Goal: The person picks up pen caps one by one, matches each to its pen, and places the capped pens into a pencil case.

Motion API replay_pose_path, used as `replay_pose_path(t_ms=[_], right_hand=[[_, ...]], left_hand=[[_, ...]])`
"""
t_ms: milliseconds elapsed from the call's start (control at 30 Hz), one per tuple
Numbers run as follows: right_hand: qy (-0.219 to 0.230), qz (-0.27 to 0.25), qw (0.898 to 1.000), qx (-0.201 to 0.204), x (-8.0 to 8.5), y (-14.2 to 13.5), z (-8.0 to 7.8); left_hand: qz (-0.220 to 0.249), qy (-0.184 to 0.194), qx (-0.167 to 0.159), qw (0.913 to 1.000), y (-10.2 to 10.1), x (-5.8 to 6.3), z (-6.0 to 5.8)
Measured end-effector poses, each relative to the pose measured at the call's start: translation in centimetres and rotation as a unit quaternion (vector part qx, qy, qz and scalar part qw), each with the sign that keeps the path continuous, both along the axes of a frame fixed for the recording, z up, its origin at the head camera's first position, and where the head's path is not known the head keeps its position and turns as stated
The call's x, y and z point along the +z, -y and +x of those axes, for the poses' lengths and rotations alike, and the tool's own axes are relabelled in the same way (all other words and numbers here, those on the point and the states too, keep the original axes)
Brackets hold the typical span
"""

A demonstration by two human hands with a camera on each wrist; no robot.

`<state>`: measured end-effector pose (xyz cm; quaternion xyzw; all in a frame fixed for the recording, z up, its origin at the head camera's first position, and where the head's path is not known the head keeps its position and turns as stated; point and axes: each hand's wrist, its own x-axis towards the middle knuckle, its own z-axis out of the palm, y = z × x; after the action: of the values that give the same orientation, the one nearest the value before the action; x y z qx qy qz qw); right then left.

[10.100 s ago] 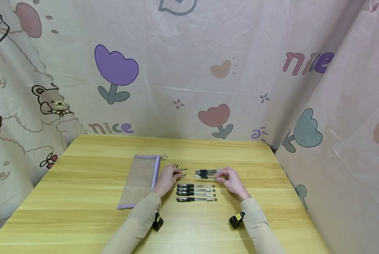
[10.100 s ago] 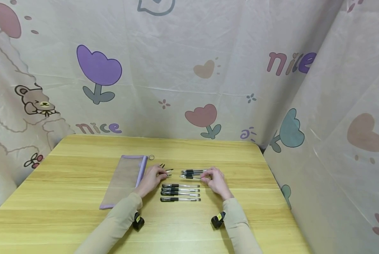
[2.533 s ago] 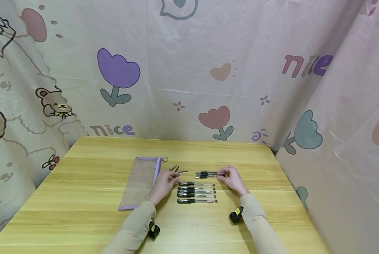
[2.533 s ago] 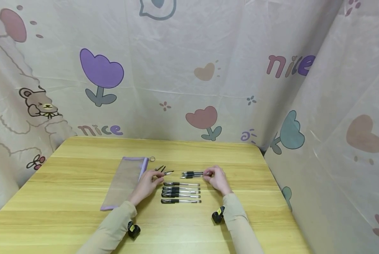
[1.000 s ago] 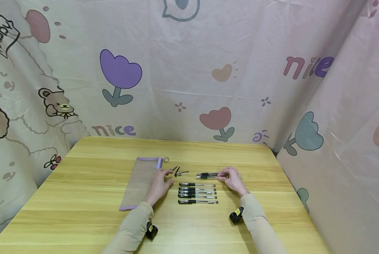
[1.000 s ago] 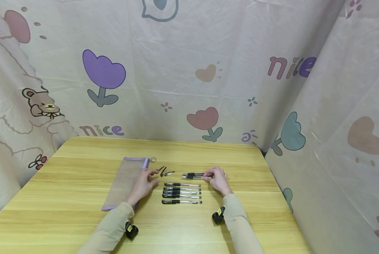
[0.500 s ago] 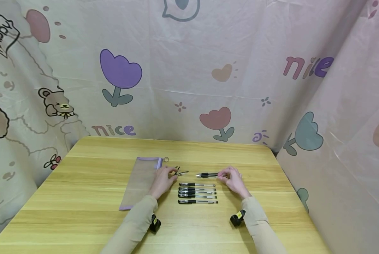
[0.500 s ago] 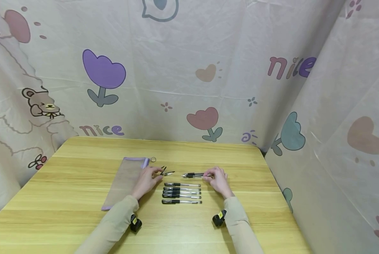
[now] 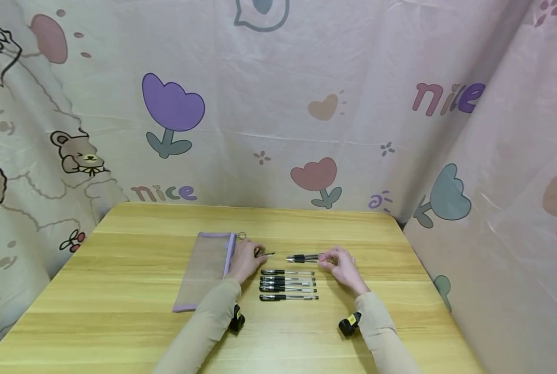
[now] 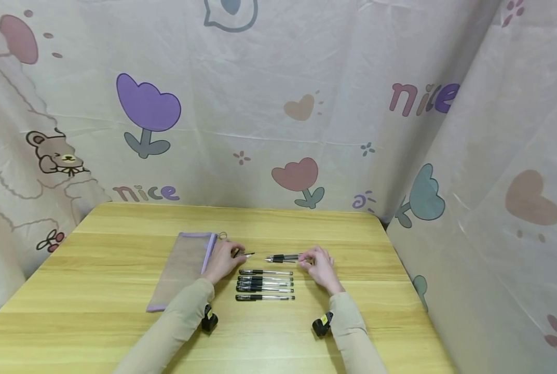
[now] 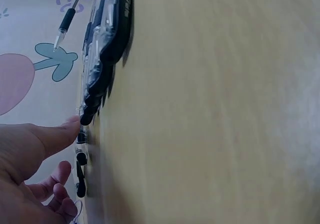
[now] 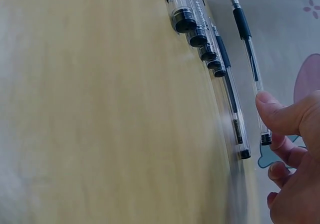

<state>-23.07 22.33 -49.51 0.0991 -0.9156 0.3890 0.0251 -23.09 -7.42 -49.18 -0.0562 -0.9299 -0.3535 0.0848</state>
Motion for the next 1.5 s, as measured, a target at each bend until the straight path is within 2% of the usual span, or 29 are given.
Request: replay_pose_path(t_ms=[233,1000,1167,1367,1500], right_hand=[[-0.006,-0.001,1.0,0.0,-0.4,-0.1,0.2],[-0.005,-0.007,1.0,0.001,-0.4,0.1,0.3],[-0.008,-0.01,1.0,0.003,-0.3,0.1,0.3],[-0.017,-0.008,1.0,0.008,-0.2,0.1,0.2],[-0.017,0.003,1.0,0.013,0.1,0.3,0.1]], left_hand=[[-0.011,-0.025,0.001,0.9996,-0.2,-0.2,-0.1],[-0.006,-0.059,-0.012,0.9982,-0.1,-0.6,-0.1],[0.025,-0.066,-0.015,0.9974,0.4,-0.7,0.4],[0.067,-0.041,-0.018,0.9967,1.3,-0.1,1.5],[0.078,-0.031,-0.017,0.9963,1.6,0.4,2.1]])
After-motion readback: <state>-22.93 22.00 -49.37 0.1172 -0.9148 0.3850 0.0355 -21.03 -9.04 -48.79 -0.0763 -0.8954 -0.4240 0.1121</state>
